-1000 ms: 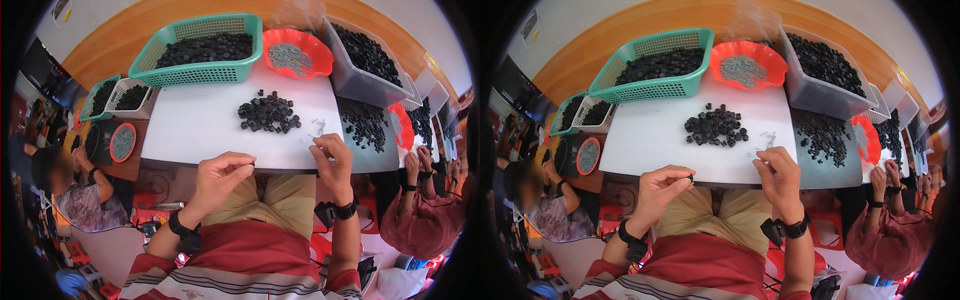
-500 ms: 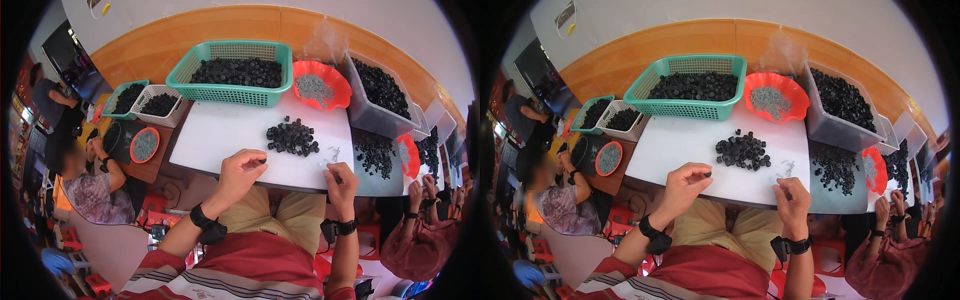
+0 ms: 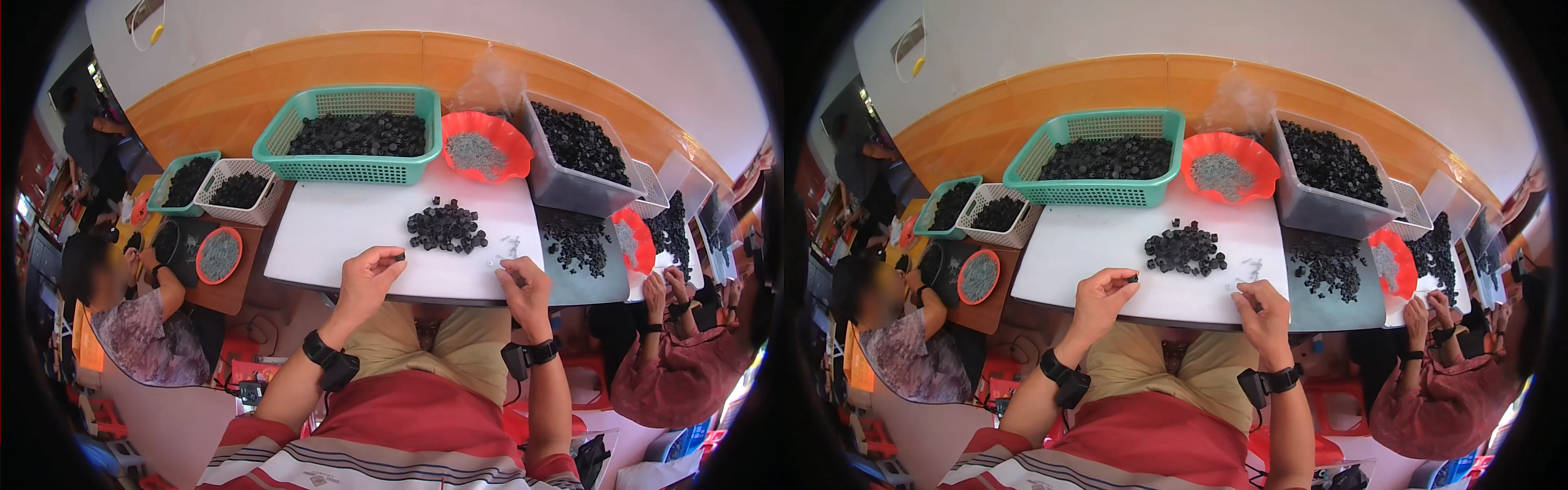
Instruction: Assembling small black plastic components by hand on a white work surface.
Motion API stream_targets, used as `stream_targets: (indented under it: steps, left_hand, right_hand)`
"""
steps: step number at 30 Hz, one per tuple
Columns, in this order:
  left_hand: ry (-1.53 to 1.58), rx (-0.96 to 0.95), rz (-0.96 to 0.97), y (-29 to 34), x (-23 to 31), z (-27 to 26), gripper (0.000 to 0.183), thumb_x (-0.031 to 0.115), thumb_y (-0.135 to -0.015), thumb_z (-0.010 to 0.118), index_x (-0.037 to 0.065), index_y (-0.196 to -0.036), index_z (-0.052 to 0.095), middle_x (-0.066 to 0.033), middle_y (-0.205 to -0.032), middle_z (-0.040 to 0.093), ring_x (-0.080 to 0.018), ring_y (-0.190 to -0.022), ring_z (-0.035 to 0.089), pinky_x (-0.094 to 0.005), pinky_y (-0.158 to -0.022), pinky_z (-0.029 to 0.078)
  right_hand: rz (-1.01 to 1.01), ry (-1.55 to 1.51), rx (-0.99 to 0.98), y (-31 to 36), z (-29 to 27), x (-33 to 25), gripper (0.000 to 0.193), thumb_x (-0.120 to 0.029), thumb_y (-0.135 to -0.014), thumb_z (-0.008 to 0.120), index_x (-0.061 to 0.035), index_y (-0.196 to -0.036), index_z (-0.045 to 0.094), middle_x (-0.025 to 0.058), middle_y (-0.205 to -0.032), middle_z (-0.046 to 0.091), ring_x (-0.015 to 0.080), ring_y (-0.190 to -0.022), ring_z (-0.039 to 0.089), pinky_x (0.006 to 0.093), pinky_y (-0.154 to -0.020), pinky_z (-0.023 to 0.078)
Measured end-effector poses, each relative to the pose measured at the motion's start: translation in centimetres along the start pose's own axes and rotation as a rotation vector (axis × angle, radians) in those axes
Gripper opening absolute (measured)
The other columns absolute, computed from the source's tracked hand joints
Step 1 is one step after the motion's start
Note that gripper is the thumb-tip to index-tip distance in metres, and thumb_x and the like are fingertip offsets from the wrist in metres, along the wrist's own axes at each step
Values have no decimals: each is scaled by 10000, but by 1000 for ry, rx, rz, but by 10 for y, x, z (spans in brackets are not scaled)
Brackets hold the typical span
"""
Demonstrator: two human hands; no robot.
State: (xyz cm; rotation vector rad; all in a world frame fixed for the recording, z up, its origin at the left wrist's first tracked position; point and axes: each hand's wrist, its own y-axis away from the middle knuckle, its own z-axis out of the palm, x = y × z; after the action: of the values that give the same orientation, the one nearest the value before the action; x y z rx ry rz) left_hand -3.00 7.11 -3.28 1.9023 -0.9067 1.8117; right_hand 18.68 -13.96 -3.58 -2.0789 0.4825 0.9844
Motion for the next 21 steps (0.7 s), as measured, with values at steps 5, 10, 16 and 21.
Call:
stream_targets:
  steps: [5,10,16,21]
  left_hand:
    - [9,-6,35,0,1,1,231,9,-933,730,-26,-1160,711,-29,-1011,730,-75,-899,658,-230,-824,546]
    - [-35,8,16,-1,1,1,238,78,-931,743,-13,-1150,723,-57,-989,748,-108,-905,687,-265,-826,564]
    - [-45,10,6,0,2,2,250,82,-928,747,-19,-1155,721,-63,-997,749,-112,-904,688,-269,-833,566]
    - [-64,14,16,-3,1,2,253,87,-929,747,-23,-1155,720,-65,-1001,749,-111,-905,687,-267,-834,564]
  right_hand:
    - [-6,26,8,-2,-1,-3,117,-8,-883,747,19,-991,712,46,-794,619,101,-649,526,253,-606,440]
    - [47,16,-5,0,-2,-2,116,-29,-881,753,16,-983,719,46,-778,624,104,-649,541,256,-609,452]
    - [71,21,-11,0,-3,-7,112,-37,-886,749,12,-983,723,52,-781,633,110,-652,557,258,-612,461]
    - [93,0,-2,-1,-4,-8,114,-43,-889,748,16,-982,721,55,-772,627,116,-647,554,261,-611,460]
